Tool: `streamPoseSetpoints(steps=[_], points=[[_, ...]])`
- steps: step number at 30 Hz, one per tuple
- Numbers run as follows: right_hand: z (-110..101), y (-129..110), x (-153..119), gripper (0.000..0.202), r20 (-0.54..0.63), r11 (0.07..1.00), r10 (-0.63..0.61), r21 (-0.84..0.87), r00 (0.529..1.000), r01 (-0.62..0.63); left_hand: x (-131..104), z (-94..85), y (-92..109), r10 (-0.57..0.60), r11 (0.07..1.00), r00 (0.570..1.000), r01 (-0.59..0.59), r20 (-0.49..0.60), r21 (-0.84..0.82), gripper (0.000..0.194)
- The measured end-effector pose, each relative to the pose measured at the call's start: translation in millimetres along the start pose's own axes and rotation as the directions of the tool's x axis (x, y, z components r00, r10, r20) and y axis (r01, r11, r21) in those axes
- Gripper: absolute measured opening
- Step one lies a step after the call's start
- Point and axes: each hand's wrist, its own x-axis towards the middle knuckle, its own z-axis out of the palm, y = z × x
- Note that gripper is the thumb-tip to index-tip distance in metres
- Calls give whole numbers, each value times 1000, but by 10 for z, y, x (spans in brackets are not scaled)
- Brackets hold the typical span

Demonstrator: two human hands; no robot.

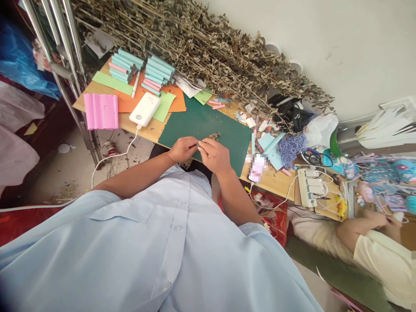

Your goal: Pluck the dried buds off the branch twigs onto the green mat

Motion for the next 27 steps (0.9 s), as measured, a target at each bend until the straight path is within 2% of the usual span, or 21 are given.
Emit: streamPoseSetpoints(steps=[5, 14, 18, 21, 27], points=[[-12, 43, -4, 31, -57, 999, 6, 54, 998, -3, -13, 16, -27, -7, 1000, 1000, 7, -17, 1, 32], [-29, -20, 38, 25, 42, 995, -34, -90, 999, 37, -7, 13, -8, -1, 999, 1000, 0, -16, -44, 31], [-36, -67, 108, 17, 105, 994, 2, -112, 994, 10, -8, 19, -12, -6, 998, 1000, 5, -20, -56, 34], [-35, -65, 120, 15, 100, 998, 17, -67, 995, -11, -11, 25, -26, -5, 1000, 1000, 4, -19, -31, 37], [26, 91, 58, 22, -6, 986, 112, 126, 994, -110, -20, 48, -69, 18, 1000, 999, -18, -31, 12, 39]])
